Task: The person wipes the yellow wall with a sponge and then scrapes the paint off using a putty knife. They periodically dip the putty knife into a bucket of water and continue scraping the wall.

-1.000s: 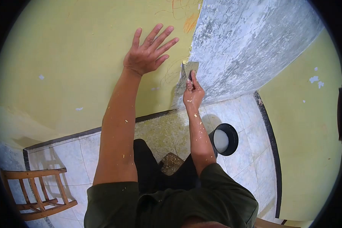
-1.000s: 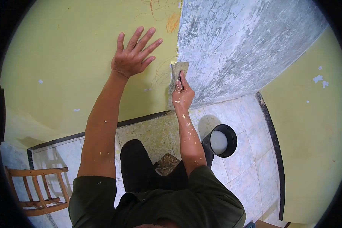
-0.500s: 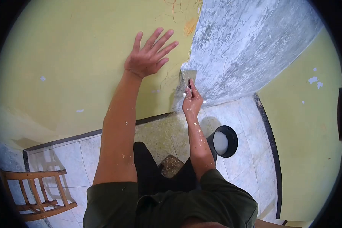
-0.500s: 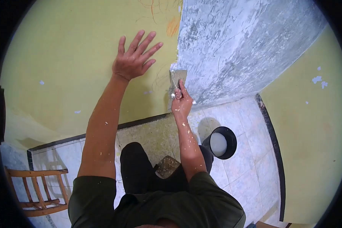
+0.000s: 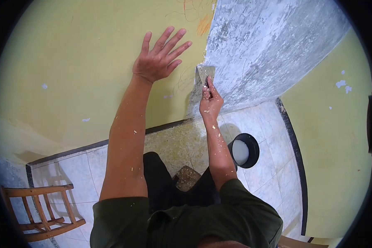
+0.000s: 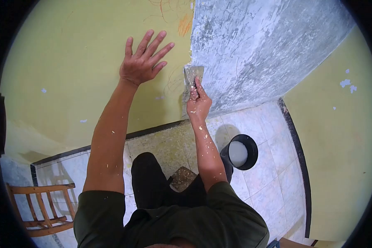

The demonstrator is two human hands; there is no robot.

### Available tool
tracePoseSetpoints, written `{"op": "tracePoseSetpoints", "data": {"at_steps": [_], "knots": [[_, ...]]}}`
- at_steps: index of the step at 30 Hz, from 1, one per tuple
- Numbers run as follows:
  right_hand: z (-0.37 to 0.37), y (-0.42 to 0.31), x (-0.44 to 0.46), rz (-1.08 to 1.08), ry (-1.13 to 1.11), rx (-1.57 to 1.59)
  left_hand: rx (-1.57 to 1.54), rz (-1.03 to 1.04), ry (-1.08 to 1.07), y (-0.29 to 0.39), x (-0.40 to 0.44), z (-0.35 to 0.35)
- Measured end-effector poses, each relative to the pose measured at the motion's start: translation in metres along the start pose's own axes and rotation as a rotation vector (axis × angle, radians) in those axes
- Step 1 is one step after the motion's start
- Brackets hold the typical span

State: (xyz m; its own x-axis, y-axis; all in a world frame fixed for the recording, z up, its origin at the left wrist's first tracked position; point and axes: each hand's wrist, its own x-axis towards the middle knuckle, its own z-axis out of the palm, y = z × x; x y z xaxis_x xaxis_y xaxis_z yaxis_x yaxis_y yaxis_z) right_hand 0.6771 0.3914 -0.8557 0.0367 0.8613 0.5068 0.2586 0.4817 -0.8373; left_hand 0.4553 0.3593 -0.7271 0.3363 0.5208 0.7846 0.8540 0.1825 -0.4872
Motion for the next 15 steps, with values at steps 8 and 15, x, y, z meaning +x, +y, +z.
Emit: {"op": "tracePoseSetpoints", "data": {"at_steps": [8, 15], "knots": [[0.005, -0.007, 0.004, -0.083, 0.017, -0.047, 0.003, -0.009, 0.006, -0.001, 0.002, 0.001], [0.010, 0.004, 0.015, 0.009, 0.015, -0.004, -0.013, -0.005, 0.008, 0.001, -0.001, 0.001]]}}
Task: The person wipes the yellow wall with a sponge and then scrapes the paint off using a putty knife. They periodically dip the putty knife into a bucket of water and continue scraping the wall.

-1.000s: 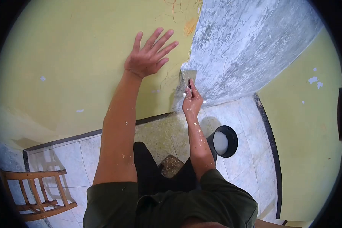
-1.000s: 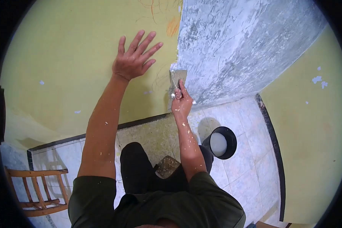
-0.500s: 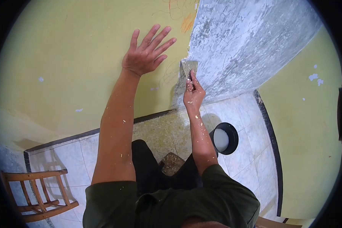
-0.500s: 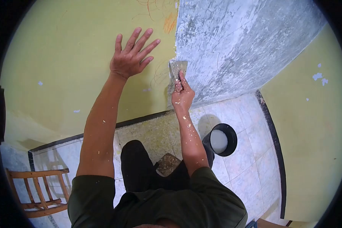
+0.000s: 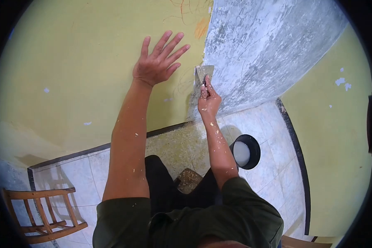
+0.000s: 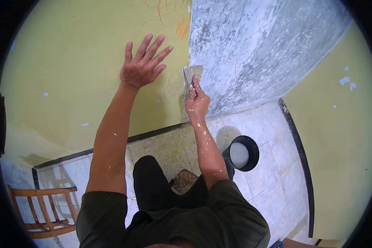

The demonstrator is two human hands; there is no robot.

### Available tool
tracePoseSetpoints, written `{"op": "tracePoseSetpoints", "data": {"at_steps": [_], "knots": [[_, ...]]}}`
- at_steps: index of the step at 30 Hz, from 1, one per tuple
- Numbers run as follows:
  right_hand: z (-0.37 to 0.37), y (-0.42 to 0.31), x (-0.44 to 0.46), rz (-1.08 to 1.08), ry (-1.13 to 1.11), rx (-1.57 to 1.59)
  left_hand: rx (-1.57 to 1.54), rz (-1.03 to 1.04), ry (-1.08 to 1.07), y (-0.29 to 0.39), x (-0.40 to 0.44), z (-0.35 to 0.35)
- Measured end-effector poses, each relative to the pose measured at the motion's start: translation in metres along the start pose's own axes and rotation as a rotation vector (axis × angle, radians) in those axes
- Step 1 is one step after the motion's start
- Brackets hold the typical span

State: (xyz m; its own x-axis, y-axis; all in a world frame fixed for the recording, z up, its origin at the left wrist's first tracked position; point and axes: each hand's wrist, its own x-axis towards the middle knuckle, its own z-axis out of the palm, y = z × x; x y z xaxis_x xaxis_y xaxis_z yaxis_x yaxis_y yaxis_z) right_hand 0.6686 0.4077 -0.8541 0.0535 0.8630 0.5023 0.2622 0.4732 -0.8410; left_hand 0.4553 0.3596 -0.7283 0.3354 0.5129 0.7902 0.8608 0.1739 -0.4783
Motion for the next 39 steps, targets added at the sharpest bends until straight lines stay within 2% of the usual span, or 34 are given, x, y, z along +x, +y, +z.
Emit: {"op": "tracePoseSetpoints", "data": {"at_steps": [2, 5, 7, 8, 11, 13, 21, 24, 26, 28, 30, 34, 37, 39], "knots": [[-0.013, -0.009, -0.007, -0.065, -0.003, -0.043, 0.002, -0.010, 0.005, -0.001, 0.002, 0.001], [-0.010, -0.007, -0.013, -0.184, 0.079, 0.059, 0.012, 0.006, 0.008, -0.001, 0.001, 0.000], [-0.011, -0.016, -0.011, -0.105, 0.001, -0.106, 0.007, 0.011, 0.005, 0.000, -0.001, -0.001], [-0.013, -0.022, -0.009, -0.100, 0.003, -0.107, 0.002, 0.006, 0.004, 0.001, -0.001, -0.001], [-0.015, -0.029, -0.001, 0.115, -0.099, -0.072, 0.007, -0.007, -0.005, -0.002, 0.003, -0.001], [-0.020, -0.020, -0.014, -0.076, -0.026, 0.022, 0.004, 0.007, -0.018, 0.004, -0.002, -0.004], [-0.019, -0.014, -0.008, -0.080, -0.051, -0.020, -0.008, -0.009, 0.003, 0.001, 0.000, -0.001], [-0.009, -0.001, -0.014, -0.347, 0.072, 0.005, 0.005, 0.000, -0.008, 0.000, 0.000, -0.003], [-0.009, -0.031, -0.001, -0.114, 0.002, -0.080, -0.007, -0.004, -0.008, 0.000, 0.001, -0.002], [-0.007, -0.025, 0.003, 0.026, -0.045, -0.092, -0.017, -0.008, -0.007, 0.000, 0.002, -0.002], [-0.009, -0.016, 0.000, -0.211, 0.043, 0.005, -0.017, -0.012, -0.009, 0.000, 0.000, -0.002], [-0.013, -0.013, -0.010, -0.186, 0.024, 0.039, -0.018, -0.010, 0.004, -0.002, 0.000, -0.002], [-0.011, -0.042, 0.002, 0.041, -0.063, -0.066, -0.029, -0.013, 0.003, 0.001, 0.002, -0.002], [-0.014, -0.034, -0.004, -0.034, -0.025, -0.004, -0.017, -0.009, -0.004, 0.000, 0.000, -0.004]]}}
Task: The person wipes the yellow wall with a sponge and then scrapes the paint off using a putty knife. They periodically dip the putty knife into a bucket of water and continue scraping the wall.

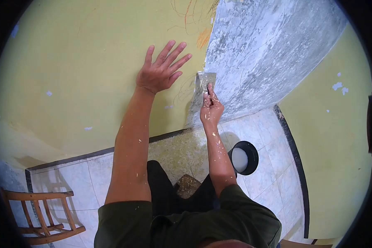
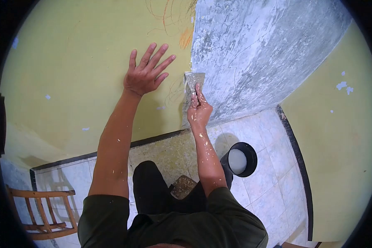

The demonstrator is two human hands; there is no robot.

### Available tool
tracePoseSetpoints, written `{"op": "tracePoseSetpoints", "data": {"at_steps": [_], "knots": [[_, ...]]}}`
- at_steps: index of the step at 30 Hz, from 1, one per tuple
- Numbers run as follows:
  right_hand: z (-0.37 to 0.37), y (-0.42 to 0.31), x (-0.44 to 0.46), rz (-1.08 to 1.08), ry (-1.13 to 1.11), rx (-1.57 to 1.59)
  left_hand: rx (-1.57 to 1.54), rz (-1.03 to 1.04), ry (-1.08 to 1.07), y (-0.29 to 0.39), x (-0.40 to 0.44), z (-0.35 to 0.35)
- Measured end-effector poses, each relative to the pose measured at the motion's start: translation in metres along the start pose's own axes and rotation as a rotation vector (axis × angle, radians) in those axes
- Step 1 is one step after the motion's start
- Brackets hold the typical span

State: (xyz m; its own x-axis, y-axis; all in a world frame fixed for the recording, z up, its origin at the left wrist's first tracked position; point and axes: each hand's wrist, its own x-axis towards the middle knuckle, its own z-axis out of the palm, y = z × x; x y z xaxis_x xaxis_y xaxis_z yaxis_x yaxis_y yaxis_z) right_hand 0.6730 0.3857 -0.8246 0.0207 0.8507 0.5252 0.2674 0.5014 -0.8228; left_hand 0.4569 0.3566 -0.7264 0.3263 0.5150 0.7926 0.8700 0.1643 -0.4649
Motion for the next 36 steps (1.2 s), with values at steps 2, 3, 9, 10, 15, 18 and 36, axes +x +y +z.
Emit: {"op": "tracePoseSetpoints", "data": {"at_steps": [2, 3, 9, 10, 15, 18, 36], "knots": [[-0.002, 0.016, -0.012, -0.069, 0.065, 0.073, 0.000, 0.009, -0.012, 0.003, -0.003, -0.001], [0.001, 0.027, -0.015, -0.163, 0.053, -0.004, 0.011, 0.007, -0.012, 0.000, 0.000, 0.001], [0.011, -0.021, 0.040, -0.153, 0.110, 0.136, 0.001, 0.000, -0.023, 0.000, 0.000, 0.001], [0.005, -0.021, 0.028, -0.142, 0.076, 0.071, 0.000, 0.006, -0.028, 0.002, -0.003, 0.001], [-0.002, 0.017, -0.015, -0.003, -0.030, -0.065, 0.013, -0.002, -0.012, 0.001, -0.001, 0.003], [-0.001, -0.039, 0.042, -0.012, 0.014, -0.017, 0.020, 0.002, -0.022, 0.000, 0.000, 0.002], [-0.010, -0.013, 0.009, -0.022, 0.002, -0.170, -0.061, -0.005, 0.022, 0.000, -0.003, 0.005]]}}
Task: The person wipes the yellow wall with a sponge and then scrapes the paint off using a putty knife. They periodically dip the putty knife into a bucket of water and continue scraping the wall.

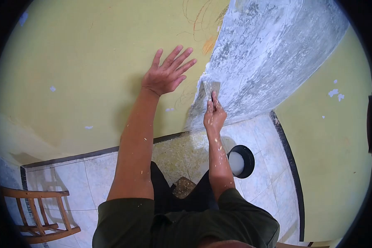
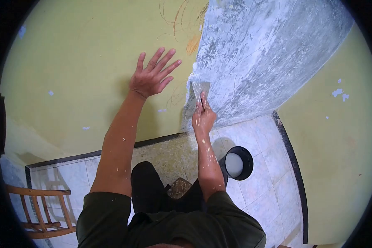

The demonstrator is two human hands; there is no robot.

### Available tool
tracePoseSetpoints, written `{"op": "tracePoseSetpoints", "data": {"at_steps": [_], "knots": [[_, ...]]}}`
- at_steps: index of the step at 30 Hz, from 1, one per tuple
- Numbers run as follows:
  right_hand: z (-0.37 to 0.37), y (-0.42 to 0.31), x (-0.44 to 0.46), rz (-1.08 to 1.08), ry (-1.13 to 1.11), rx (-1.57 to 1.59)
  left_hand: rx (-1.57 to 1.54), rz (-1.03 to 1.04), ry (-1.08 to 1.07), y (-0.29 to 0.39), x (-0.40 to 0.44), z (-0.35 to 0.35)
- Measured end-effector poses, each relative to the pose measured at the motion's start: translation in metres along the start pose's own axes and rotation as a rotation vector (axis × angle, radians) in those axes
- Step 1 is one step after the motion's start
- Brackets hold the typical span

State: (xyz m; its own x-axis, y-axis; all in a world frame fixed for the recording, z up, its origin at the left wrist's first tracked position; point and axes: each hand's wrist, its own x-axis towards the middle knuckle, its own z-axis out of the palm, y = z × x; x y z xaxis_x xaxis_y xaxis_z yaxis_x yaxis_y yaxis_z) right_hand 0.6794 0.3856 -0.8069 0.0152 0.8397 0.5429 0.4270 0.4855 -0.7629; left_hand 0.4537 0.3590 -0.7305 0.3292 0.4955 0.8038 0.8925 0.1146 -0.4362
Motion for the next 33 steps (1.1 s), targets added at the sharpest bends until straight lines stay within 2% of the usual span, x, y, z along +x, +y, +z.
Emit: {"op": "tracePoseSetpoints", "data": {"at_steps": [3, 6, 7, 9, 10, 13, 14, 16, 19, 21, 22, 23, 25, 26, 30, 31, 33], "knots": [[0.000, -0.032, 0.028, 0.020, 0.009, -0.017, 0.042, 0.004, -0.016, 0.001, 0.001, -0.003], [0.003, -0.034, 0.039, -0.206, 0.143, 0.233, 0.025, 0.003, -0.029, 0.000, 0.001, -0.004], [0.000, -0.024, 0.027, -0.199, 0.151, 0.235, 0.023, 0.014, -0.029, 0.001, 0.000, -0.004], [-0.003, -0.002, 0.000, -0.080, 0.050, 0.004, 0.035, 0.004, -0.009, 0.000, 0.001, 0.000], [0.003, -0.003, -0.007, -0.062, 0.043, 0.092, 0.033, 0.003, -0.012, 0.000, 0.001, -0.001], [0.007, -0.016, 0.019, 0.002, 0.035, 0.029, 0.058, 0.010, -0.024, 0.001, 0.001, -0.003], [0.013, -0.025, 0.036, -0.063, 0.130, 0.187, 0.057, 0.009, -0.031, 0.000, 0.002, -0.003], [0.005, -0.037, 0.037, -0.041, 0.106, 0.203, 0.049, 0.016, -0.045, 0.000, 0.000, -0.004], [0.002, -0.006, 0.013, -0.069, 0.085, 0.076, 0.054, -0.004, -0.011, -0.001, 0.005, 0.000], [0.015, 0.034, -0.007, 0.007, 0.053, 0.099, -0.010, -0.007, 0.009, 0.001, 0.001, -0.001], [0.000, 0.000, 0.002, 0.130, -0.021, -0.028, -0.008, -0.010, 0.010, 0.001, 0.000, -0.002], [0.001, -0.008, 0.014, 0.132, -0.023, -0.027, -0.009, -0.007, -0.001, 0.000, 0.000, -0.003], [0.005, -0.017, 0.043, -0.044, 0.100, 0.248, -0.010, -0.004, -0.006, -0.001, 0.002, -0.003], [0.003, -0.015, 0.046, -0.127, 0.120, 0.265, -0.004, -0.005, -0.001, -0.001, 0.002, -0.002], [0.003, 0.031, 0.011, -0.097, 0.068, 0.002, 0.047, 0.006, 0.003, 0.000, 0.001, 0.000], [0.005, 0.022, 0.014, -0.106, 0.068, 0.004, 0.053, 0.001, 0.008, -0.001, 0.003, 0.000], [0.001, -0.004, 0.010, 0.043, -0.029, 0.014, 0.060, 0.011, -0.010, 0.000, 0.001, -0.003]]}}
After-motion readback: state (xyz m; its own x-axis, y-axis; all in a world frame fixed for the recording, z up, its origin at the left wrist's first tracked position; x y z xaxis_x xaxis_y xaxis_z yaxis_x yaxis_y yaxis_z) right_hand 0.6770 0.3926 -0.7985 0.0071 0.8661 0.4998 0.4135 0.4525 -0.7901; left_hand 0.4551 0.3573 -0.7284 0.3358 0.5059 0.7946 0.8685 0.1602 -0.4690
